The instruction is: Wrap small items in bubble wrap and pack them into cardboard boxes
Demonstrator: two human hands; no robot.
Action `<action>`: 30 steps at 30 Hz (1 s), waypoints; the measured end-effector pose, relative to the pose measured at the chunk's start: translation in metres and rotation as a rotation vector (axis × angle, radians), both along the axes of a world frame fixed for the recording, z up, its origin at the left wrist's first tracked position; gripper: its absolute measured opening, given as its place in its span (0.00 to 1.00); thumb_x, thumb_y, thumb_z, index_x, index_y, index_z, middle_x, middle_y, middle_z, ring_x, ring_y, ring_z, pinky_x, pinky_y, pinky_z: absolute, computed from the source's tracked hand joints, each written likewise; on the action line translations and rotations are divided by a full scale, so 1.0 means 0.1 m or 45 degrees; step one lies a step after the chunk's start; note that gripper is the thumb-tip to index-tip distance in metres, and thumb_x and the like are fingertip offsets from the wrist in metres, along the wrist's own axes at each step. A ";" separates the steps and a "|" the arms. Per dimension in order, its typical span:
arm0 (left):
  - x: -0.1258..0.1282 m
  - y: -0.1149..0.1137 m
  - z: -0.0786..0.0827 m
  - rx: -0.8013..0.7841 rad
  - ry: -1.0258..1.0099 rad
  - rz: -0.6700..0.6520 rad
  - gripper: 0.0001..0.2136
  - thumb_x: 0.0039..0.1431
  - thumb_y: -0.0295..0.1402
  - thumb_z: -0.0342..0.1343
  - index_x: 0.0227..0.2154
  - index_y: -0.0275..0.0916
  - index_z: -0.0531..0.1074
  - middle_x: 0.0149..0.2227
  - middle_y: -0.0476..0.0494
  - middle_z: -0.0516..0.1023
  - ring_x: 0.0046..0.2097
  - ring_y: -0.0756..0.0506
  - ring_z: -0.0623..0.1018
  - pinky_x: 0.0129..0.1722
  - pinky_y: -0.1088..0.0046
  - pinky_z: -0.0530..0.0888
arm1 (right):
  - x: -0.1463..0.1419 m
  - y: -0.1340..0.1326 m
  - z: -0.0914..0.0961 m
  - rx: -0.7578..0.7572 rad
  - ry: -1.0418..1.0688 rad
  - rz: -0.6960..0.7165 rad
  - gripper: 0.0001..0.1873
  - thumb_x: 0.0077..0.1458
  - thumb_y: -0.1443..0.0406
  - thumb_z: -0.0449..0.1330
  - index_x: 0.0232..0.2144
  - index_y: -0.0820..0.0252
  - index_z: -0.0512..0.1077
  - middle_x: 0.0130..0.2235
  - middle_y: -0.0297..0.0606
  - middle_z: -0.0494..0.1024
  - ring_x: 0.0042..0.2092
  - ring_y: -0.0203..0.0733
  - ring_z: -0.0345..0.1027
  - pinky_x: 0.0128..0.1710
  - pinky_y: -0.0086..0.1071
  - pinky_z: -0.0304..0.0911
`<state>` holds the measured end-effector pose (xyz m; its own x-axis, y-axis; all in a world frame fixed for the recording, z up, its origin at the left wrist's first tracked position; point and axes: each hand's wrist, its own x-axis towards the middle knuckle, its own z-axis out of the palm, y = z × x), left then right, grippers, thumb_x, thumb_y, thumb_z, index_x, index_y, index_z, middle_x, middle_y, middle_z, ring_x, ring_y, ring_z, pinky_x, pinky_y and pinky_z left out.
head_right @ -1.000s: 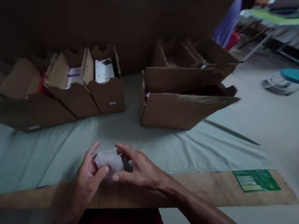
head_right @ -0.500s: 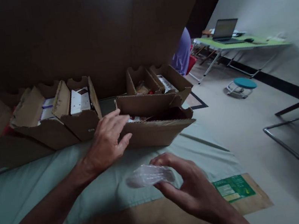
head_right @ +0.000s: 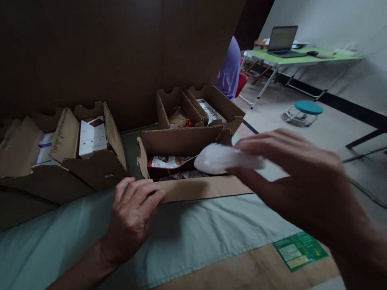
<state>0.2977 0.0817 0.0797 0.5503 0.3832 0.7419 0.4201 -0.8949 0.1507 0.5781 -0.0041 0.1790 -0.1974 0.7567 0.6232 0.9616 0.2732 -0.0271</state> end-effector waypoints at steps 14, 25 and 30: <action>0.00 -0.04 -0.04 -0.011 -0.012 0.021 0.11 0.62 0.20 0.52 0.44 0.36 0.75 0.43 0.41 0.83 0.47 0.40 0.80 0.56 0.52 0.68 | -0.38 0.80 -0.21 -0.672 -0.611 0.148 0.12 0.58 0.73 0.59 0.41 0.58 0.79 0.37 0.39 0.84 0.38 0.45 0.73 0.36 0.34 0.58; 0.01 -0.02 -0.04 -0.033 -0.016 0.039 0.13 0.60 0.20 0.52 0.44 0.37 0.75 0.43 0.41 0.83 0.47 0.39 0.79 0.56 0.51 0.69 | -0.41 0.82 -0.28 -0.704 -0.526 -0.021 0.13 0.62 0.71 0.57 0.43 0.60 0.81 0.41 0.46 0.81 0.41 0.48 0.76 0.38 0.34 0.64; 0.04 -0.02 -0.04 -0.045 -0.021 0.063 0.13 0.61 0.20 0.52 0.45 0.38 0.75 0.44 0.41 0.82 0.47 0.40 0.80 0.57 0.51 0.70 | -0.35 0.81 -0.34 -0.743 -0.234 0.118 0.19 0.63 0.71 0.55 0.53 0.60 0.78 0.47 0.44 0.83 0.46 0.48 0.78 0.42 0.35 0.68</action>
